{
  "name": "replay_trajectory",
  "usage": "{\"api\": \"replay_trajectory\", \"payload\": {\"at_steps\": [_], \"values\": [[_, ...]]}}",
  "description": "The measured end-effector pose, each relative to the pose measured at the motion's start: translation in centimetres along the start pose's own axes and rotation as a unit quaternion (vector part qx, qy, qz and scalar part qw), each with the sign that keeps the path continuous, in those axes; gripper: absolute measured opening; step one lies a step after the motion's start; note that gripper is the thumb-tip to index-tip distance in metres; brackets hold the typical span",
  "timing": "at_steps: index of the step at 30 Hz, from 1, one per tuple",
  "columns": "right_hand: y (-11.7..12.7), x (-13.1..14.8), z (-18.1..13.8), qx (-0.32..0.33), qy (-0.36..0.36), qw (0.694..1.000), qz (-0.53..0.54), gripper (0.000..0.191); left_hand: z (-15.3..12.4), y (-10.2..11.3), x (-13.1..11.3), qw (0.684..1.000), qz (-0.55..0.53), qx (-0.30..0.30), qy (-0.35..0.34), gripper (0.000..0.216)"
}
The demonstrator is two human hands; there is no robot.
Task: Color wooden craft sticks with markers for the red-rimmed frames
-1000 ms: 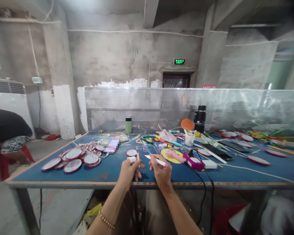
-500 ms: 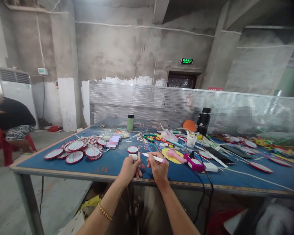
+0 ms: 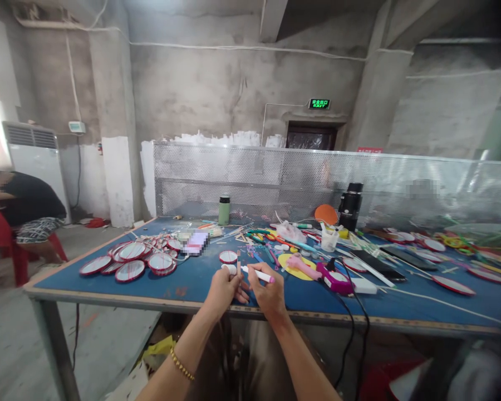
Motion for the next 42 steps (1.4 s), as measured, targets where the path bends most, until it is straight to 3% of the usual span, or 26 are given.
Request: {"api": "replay_trajectory", "payload": {"at_steps": [16, 24, 30, 42], "values": [[0.12, 0.16, -0.06, -0.021, 0.015, 0.999, -0.026, 0.017, 0.30, -0.01, 0.59, 1.000, -0.012, 0.003, 0.001, 0.036], [-0.08, 0.37, 0.01, -0.002, 0.033, 0.999, -0.034, 0.017, 0.27, 0.02, 0.66, 1.000, 0.002, 0.009, -0.008, 0.034], [0.09, 0.16, -0.08, -0.034, 0.028, 0.998, -0.033, 0.017, 0.24, 0.04, 0.60, 1.000, -0.002, 0.003, -0.001, 0.032], [0.03, 0.54, 0.11, -0.019, 0.046, 0.999, -0.017, 0.014, 0.25, 0.01, 0.75, 1.000, -0.009, 0.006, -0.001, 0.034]]}}
Point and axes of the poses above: each hand's wrist, its own z-axis towards the middle knuckle, its own y-axis out of the back of the hand, x = y × z, the point moved 2 cm from there along z, towards the middle knuckle, and after that the axes turned 6 degrees about x, right-handed, at the moved point
